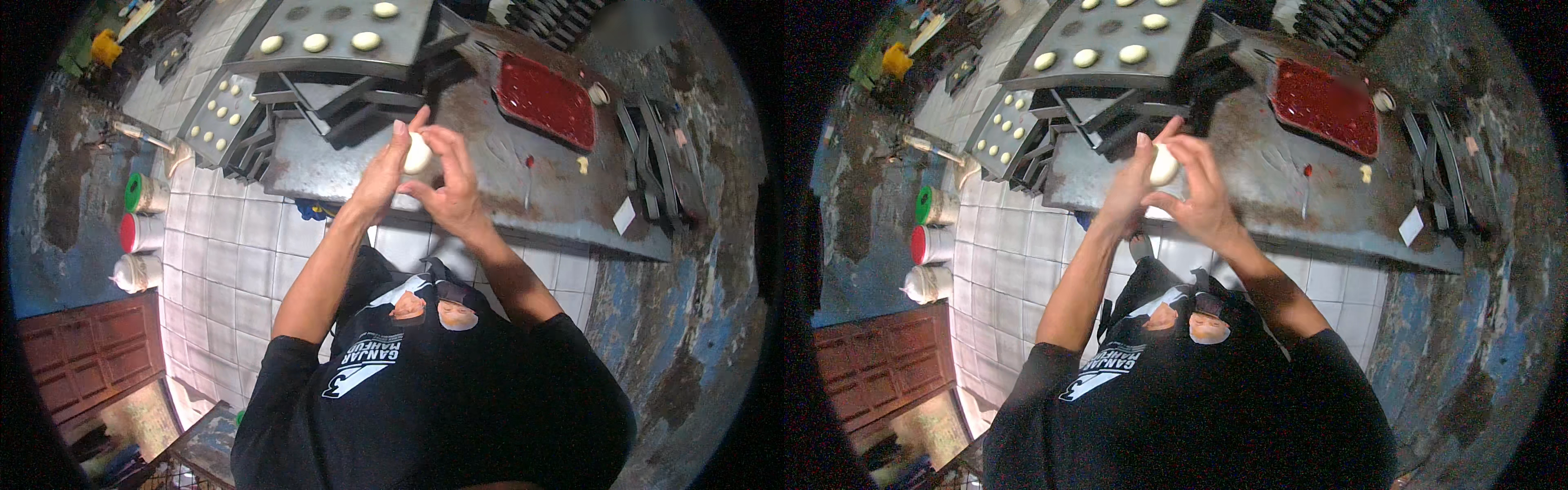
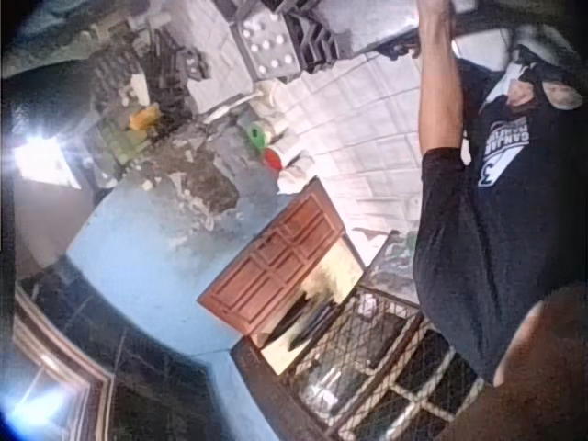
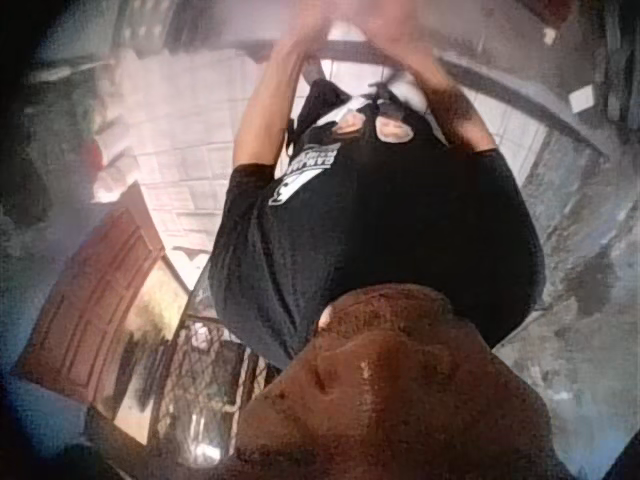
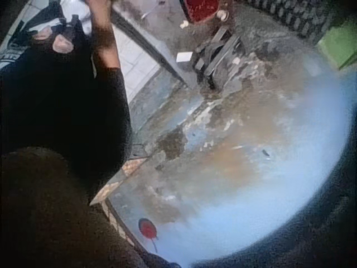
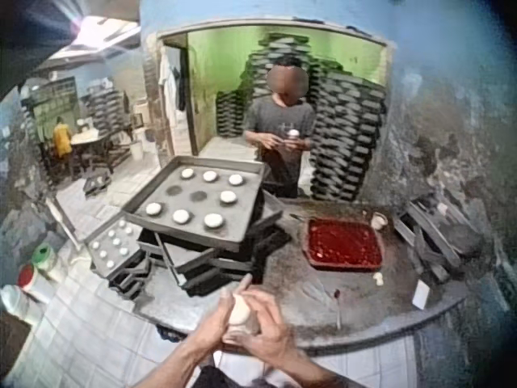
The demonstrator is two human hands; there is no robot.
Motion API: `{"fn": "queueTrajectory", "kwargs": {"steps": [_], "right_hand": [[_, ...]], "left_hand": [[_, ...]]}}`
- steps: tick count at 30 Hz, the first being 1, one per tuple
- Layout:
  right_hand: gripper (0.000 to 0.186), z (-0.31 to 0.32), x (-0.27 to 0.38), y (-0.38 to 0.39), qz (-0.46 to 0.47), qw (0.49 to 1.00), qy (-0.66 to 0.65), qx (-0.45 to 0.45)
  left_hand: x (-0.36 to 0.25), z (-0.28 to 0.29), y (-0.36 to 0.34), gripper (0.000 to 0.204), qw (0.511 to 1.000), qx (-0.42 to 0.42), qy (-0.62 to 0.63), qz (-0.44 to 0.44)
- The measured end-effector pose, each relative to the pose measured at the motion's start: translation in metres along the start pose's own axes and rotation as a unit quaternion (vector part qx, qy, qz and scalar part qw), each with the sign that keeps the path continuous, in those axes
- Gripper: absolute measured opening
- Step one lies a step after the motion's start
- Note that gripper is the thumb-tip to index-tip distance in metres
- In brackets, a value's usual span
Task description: The person prepares dough buns by scooping red jam with a spoon onto small portions of dough, folding the dough over the filling, rolling it into a round shape, and placing the buns onto metal trays.
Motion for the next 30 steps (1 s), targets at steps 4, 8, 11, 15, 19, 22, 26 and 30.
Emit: {"fn": "queueTrajectory", "kwargs": {"steps": [4, 8, 11, 15, 19, 22, 26, 30], "right_hand": [[0.054, -0.098, 0.006, -0.047, -0.318, 0.869, -0.378, -0.008], [0.035, -0.157, 0.016, -0.132, -0.488, 0.728, -0.463, 0.132], [0.027, -0.184, -0.017, -0.212, -0.523, 0.731, -0.351, 0.264], [0.045, -0.258, -0.138, -0.294, -0.314, 0.937, 0.078, 0.134], [0.046, -0.319, -0.239, -0.310, -0.086, 0.879, 0.322, 0.340], [0.051, -0.338, -0.261, -0.312, -0.071, 0.914, 0.232, 0.326], [0.062, -0.338, -0.277, -0.294, -0.009, 0.895, 0.289, 0.341], [0.090, -0.272, -0.223, -0.356, -0.309, 0.902, -0.123, 0.275]], "left_hand": [[-0.045, 0.063, -0.021, 0.074, 0.974, 0.007, -0.069, -0.214], [-0.105, 0.132, -0.043, 0.056, 0.989, -0.055, 0.099, -0.092], [-0.124, 0.183, -0.067, 0.062, 0.964, -0.090, 0.099, -0.230], [-0.139, 0.263, -0.054, 0.055, 0.940, -0.201, -0.099, -0.257], [-0.116, 0.329, 0.001, 0.045, 0.943, -0.290, -0.104, -0.123], [-0.103, 0.361, 0.050, 0.045, 0.914, -0.305, -0.212, -0.163], [-0.105, 0.344, 0.052, 0.043, 0.920, -0.269, -0.243, -0.151], [-0.101, 0.289, -0.008, 0.046, 0.980, -0.175, 0.034, -0.087]]}}
Point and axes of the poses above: each hand's wrist, its own y-axis away from the middle knuckle, its own z-axis out of the back of the hand, x = y × z, the point moved 1 cm from there along -y, towards the middle knuckle, and after that the axes turned 7 degrees about y, right-handed, at the moved point
